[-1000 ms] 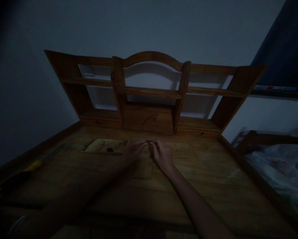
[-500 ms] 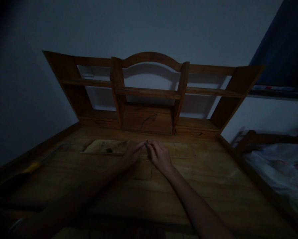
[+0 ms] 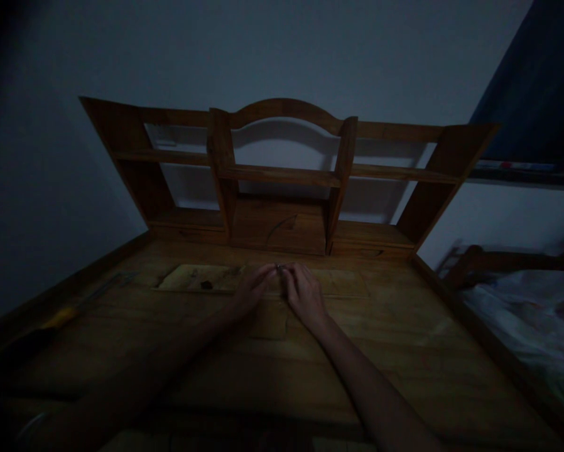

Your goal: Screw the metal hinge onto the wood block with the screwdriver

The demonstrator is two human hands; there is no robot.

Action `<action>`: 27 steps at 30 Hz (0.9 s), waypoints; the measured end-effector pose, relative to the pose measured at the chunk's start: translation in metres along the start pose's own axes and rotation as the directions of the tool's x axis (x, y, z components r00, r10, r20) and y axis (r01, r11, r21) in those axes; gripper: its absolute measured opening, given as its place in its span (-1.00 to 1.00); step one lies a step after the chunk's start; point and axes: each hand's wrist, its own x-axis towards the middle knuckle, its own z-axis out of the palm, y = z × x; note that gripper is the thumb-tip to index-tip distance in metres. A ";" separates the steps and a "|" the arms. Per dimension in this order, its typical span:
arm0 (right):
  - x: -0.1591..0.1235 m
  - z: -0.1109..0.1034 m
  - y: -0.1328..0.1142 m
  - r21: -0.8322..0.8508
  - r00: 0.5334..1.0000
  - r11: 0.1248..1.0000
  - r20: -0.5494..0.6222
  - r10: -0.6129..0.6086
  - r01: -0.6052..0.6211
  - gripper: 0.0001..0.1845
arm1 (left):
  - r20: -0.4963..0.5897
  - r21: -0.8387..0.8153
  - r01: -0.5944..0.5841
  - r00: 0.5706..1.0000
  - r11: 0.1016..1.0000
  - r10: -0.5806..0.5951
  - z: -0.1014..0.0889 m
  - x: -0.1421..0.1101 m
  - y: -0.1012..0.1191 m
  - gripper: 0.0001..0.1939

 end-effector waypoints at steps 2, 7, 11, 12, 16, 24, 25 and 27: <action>0.001 -0.001 0.003 -0.017 0.999 0.999 -0.035 0.031 -0.031 -0.84 | -0.009 0.030 0.001 1.000 1.000 -0.001 0.001 0.000 0.001 -0.69; 0.002 0.000 0.005 0.013 0.999 0.999 -0.022 0.036 -0.036 -0.87 | 0.026 0.068 -0.012 1.000 0.998 0.011 0.002 0.001 0.001 -0.73; 0.002 0.001 0.001 0.050 1.000 0.999 0.015 0.008 -0.008 -0.88 | 0.004 0.177 0.025 1.000 0.984 -0.026 -0.002 0.002 0.000 -0.78; 0.002 0.001 0.000 0.050 1.000 0.999 0.019 -0.003 0.002 -0.88 | 0.002 0.202 0.024 1.000 0.979 -0.025 -0.003 0.002 0.000 -0.80; 0.002 -0.001 -0.001 0.046 0.997 0.997 0.053 -0.064 0.061 -0.86 | 0.031 0.184 -0.007 1.000 0.983 0.002 -0.004 0.001 -0.004 -0.84; 0.001 0.000 0.003 0.074 0.993 0.994 0.073 -0.088 0.083 -0.81 | 0.032 0.135 0.037 0.999 0.990 -0.042 -0.003 0.001 0.003 -0.86; 0.001 0.000 0.003 0.072 0.993 0.994 0.082 -0.085 0.079 -0.80 | 0.028 0.137 0.036 0.999 0.990 -0.040 -0.003 0.001 0.005 -0.86; 0.001 -0.001 0.002 0.063 0.992 0.996 0.105 -0.069 0.062 -0.80 | 0.022 0.123 0.039 0.999 0.992 -0.042 -0.004 0.002 0.008 -0.84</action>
